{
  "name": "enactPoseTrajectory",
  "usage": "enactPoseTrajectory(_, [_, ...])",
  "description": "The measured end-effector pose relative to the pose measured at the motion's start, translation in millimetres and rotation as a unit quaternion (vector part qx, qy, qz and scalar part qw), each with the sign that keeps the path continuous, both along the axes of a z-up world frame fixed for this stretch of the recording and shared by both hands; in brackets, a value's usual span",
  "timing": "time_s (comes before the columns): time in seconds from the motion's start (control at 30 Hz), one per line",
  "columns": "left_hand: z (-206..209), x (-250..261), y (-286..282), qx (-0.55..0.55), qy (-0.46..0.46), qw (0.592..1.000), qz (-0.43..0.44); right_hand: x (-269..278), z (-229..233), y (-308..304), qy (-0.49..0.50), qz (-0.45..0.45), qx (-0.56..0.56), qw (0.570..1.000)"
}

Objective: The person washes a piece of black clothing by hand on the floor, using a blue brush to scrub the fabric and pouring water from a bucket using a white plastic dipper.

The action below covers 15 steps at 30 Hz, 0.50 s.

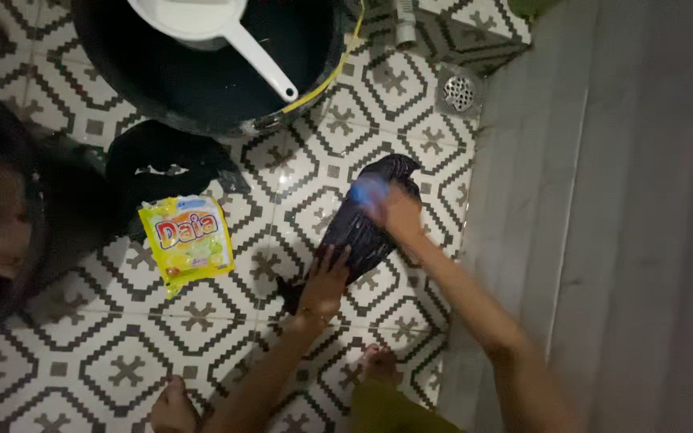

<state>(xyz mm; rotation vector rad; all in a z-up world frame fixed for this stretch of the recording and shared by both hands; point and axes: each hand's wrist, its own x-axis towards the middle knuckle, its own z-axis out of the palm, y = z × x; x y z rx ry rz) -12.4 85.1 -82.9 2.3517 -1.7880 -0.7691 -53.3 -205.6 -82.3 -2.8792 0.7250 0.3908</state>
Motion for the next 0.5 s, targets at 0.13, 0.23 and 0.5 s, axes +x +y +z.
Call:
enactPoseTrajectory(0.13, [1,-5,4,0.001,0.002,1.0,0.001,-6,45,-98,-0.182,-0.241,-0.014,0.953])
enactPoseTrajectory(0.23, [7,3,4,0.009,0.054,0.998,0.016,-2,48,-53,-0.117,-0.197,0.014,0.973])
enactPoseTrajectory(0.5, [10,2,5,0.0,0.041,0.999,0.007,-24,37,-25,-0.18,-0.106,-0.018,0.978])
